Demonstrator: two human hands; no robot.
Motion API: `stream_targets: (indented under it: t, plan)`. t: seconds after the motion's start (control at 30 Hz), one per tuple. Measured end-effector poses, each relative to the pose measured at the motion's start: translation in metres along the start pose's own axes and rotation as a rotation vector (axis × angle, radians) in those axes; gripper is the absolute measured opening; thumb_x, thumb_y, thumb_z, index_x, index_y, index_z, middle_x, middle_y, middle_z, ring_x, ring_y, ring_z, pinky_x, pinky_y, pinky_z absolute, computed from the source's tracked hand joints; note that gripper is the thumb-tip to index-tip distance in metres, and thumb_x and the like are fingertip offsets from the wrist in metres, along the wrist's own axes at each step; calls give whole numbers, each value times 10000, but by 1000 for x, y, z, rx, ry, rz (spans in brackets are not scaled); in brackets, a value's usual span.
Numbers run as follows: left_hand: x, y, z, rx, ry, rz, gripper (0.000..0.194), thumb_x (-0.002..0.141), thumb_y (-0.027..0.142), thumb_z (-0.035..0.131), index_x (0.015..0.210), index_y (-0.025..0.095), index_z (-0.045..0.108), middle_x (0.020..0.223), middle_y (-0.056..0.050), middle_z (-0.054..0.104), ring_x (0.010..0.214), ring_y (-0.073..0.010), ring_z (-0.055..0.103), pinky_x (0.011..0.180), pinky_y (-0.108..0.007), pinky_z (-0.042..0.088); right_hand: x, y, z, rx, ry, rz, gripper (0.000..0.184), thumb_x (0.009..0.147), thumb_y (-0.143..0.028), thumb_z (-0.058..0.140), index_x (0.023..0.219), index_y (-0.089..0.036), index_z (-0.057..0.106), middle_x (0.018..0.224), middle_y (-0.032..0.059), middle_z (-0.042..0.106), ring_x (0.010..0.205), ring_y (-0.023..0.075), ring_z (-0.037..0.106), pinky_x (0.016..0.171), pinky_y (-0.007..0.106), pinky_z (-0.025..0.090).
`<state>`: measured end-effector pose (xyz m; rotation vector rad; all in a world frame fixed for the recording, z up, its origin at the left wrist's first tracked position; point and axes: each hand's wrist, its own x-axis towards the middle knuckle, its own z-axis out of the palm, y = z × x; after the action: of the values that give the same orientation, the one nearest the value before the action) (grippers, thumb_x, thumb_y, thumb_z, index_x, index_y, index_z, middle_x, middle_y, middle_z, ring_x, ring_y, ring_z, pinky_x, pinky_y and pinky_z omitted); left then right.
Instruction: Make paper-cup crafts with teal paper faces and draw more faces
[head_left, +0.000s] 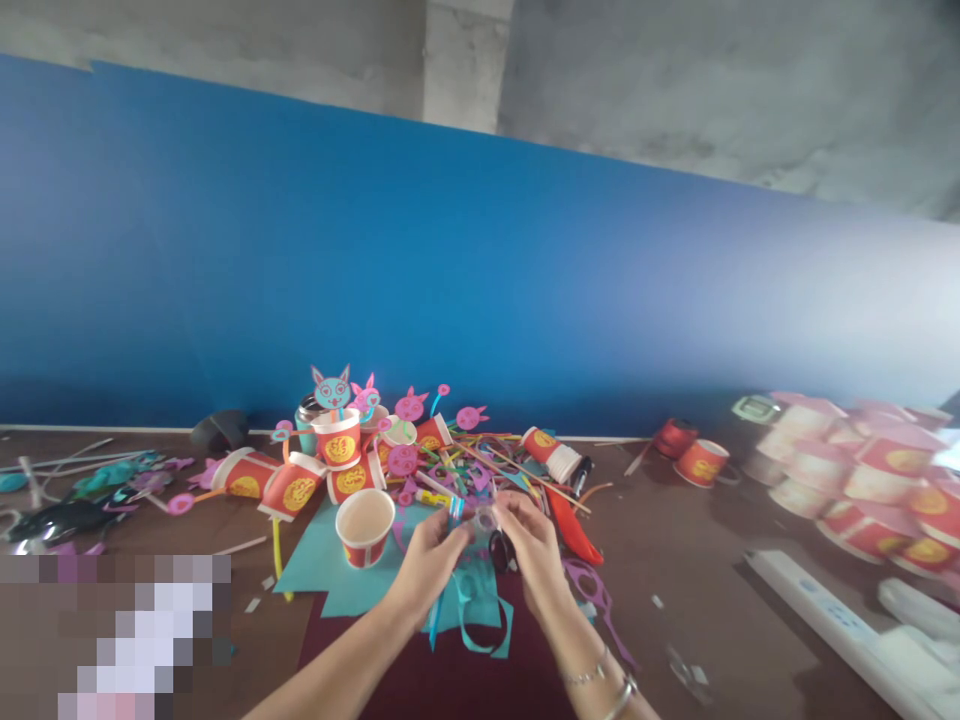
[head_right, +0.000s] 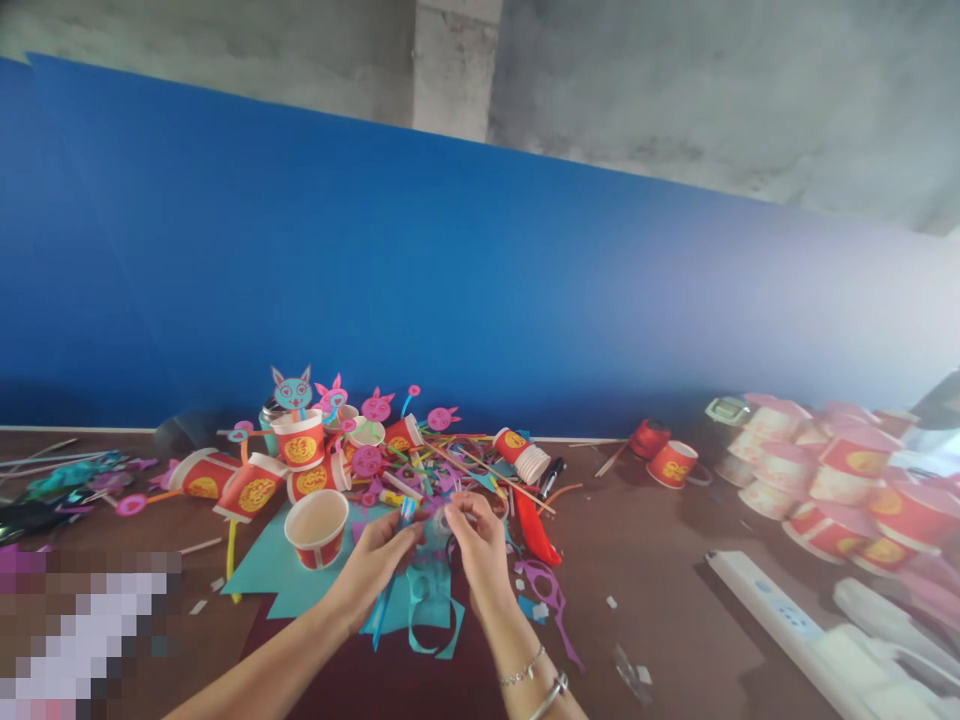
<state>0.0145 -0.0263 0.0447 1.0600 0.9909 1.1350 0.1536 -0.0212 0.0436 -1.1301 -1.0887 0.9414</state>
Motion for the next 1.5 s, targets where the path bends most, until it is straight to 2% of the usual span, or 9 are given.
stream_targets:
  t: [0.13, 0.3, 0.47, 0.67, 0.97, 1.1, 1.27, 1.4, 1.5]
  plan:
    - [0, -5, -1, 23, 26, 52, 269, 742, 410, 583, 670, 151, 598, 608, 4, 539, 575, -113, 464, 554, -217, 344, -4, -2, 5, 68, 17, -24, 276, 613, -430, 750, 626, -168, 663, 865, 64, 632, 757, 199, 555, 648, 289, 432]
    - [-2, -10, 1, 40, -44, 64, 300, 756, 446, 579, 702, 151, 578, 605, 8, 514, 569, -112, 450, 552, -222, 347, -9, 5, 13, 142, -27, 47, 253, 610, -404, 766, 621, -166, 681, 934, 70, 621, 803, 203, 571, 666, 284, 456]
    - [-6, -7, 6, -13, -98, 75, 296, 766, 442, 578, 692, 157, 541, 602, 11, 493, 570, -109, 451, 559, -223, 367, -10, 10, 17, 157, -7, 82, 283, 621, -437, 755, 696, -169, 705, 833, 60, 649, 739, 204, 595, 623, 296, 469]
    - [-7, -4, 8, -65, -120, 45, 317, 748, 475, 587, 713, 167, 523, 585, 22, 491, 517, -100, 444, 504, -217, 361, -8, 14, 14, 16, 44, -57, 286, 634, -454, 736, 639, -171, 694, 873, 79, 649, 814, 232, 605, 684, 319, 486]
    - [-6, -7, 7, 7, -114, 82, 407, 745, 562, 563, 656, 167, 518, 532, 36, 437, 483, -89, 382, 480, -217, 297, -14, 4, 13, -270, 93, -260, 142, 722, -342, 680, 740, -208, 722, 849, 70, 641, 791, 212, 600, 698, 318, 500]
    - [-5, -4, 7, 20, -154, 101, 434, 743, 577, 562, 651, 154, 547, 542, 25, 455, 488, -87, 377, 481, -216, 295, -13, 3, 13, -158, 26, -181, 227, 707, -390, 697, 815, -192, 730, 892, 84, 656, 783, 214, 615, 651, 302, 511]
    - [-6, -2, 7, 16, -269, 31, 453, 734, 575, 581, 663, 128, 596, 529, 16, 487, 464, -80, 403, 470, -214, 309, -9, 7, 12, 47, -86, 44, 297, 644, -464, 728, 654, -169, 687, 992, 76, 645, 462, 87, 511, 370, 228, 392]
    - [-4, -4, 6, -17, -291, -34, 468, 655, 568, 668, 697, 102, 641, 586, -34, 592, 509, -111, 514, 534, -241, 398, -6, 10, 8, 77, -53, -5, 316, 584, -455, 768, 526, -164, 658, 961, 83, 648, 586, 141, 576, 420, 234, 418]
    - [-4, -3, 5, -62, -266, -61, 462, 604, 553, 716, 683, 102, 654, 591, -45, 624, 522, -127, 549, 556, -257, 428, -5, 13, 7, 113, -71, 67, 316, 598, -476, 754, 613, -164, 702, 863, 73, 654, 506, 124, 544, 388, 242, 407]
